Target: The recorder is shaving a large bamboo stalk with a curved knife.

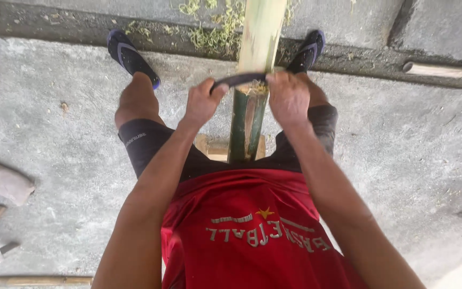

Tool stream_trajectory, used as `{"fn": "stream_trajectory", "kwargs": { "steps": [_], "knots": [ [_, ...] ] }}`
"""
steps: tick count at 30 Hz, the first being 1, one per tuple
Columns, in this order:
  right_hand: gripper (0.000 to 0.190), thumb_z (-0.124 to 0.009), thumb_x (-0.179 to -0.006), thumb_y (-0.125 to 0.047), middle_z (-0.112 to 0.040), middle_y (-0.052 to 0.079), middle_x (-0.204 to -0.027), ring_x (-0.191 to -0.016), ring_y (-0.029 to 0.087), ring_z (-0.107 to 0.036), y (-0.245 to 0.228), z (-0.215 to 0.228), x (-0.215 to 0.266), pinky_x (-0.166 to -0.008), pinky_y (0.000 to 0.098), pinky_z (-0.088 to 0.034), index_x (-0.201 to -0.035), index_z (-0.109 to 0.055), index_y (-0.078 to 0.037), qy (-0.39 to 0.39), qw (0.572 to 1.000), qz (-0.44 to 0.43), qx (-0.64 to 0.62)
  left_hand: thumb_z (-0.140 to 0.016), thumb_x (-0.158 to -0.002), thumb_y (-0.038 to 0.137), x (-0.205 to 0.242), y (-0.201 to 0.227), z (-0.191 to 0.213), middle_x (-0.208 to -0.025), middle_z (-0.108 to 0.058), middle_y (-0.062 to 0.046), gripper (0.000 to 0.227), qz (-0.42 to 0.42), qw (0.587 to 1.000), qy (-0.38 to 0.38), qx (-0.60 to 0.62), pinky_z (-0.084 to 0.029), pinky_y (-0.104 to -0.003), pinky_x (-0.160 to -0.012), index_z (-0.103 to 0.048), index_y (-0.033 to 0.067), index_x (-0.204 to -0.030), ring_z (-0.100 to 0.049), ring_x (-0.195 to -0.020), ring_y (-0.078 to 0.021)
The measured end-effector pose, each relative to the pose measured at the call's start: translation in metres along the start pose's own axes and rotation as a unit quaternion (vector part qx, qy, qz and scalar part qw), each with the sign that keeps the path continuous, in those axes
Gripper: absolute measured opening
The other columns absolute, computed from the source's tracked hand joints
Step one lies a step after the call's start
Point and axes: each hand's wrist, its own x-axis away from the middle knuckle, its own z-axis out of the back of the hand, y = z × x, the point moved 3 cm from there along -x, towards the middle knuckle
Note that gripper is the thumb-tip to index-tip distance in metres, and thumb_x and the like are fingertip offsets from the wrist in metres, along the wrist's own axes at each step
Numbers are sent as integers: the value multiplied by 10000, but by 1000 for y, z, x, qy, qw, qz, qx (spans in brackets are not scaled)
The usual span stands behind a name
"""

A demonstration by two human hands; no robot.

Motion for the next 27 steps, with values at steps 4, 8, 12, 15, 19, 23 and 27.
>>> {"fn": "stream_trajectory", "kwargs": {
  "steps": [4,8,12,15,19,23,27],
  "knots": [
    [330,-483,-1125,-343,-651,61,-818,-720,220,-648,6,-5,-8,-638,369,-550,-964,-627,-95,101,992,72,33,-538,-1023,544,-7,12,11,-636,-590,27,481,-46,998,36,12,-449,-284,-405,-639,91,-897,-532,-475,-61],
    [323,-412,-1171,-222,-578,61,-795,-629,144,-582,29,-23,-66,-449,274,-509,-1013,-655,-78,-49,985,74,145,-547,-1063,561,-46,19,16,-644,-518,-9,483,-51,996,78,5,-426,-332,-405,-567,105,-903,-469,-479,-106],
    [406,-358,-1166,-308,-538,64,-735,-561,160,-549,28,-10,-91,-382,301,-500,-1011,-632,-52,-72,994,-19,86,-568,-1049,527,-59,44,27,-615,-534,12,448,-32,996,78,29,-473,-345,-377,-575,127,-847,-496,-446,-101],
    [357,-413,-1189,-274,-603,89,-813,-630,191,-578,20,-24,-10,-515,358,-540,-1015,-640,-61,-4,1000,10,14,-544,-1067,470,-14,24,17,-625,-542,-6,400,-12,1000,17,-9,-454,-384,-368,-585,119,-880,-492,-443,-130],
    [333,-503,-1144,-320,-666,96,-875,-788,299,-655,5,-4,13,-720,446,-570,-970,-641,-73,53,998,-26,-30,-612,-1054,460,3,18,22,-644,-599,-10,429,-106,993,52,-26,-474,-337,-454,-592,71,-874,-566,-510,-102],
    [295,-570,-1110,-249,-597,200,-1187,-1160,358,-602,28,22,22,-990,493,-504,-1250,-566,11,41,993,-17,-110,-574,-1078,433,-28,39,24,-643,-583,-27,374,-24,999,-32,-9,-476,-318,-432,-610,82,-951,-546,-485,-125],
    [644,-445,-1077,-377,-440,249,-1436,-1349,352,-527,94,24,76,-1099,464,-513,-1555,-362,46,126,910,-276,-283,-498,-1065,374,-30,38,13,-661,-594,-14,322,61,989,14,134,-486,-309,-374,-616,79,-1013,-534,-465,-112]
  ]
}}
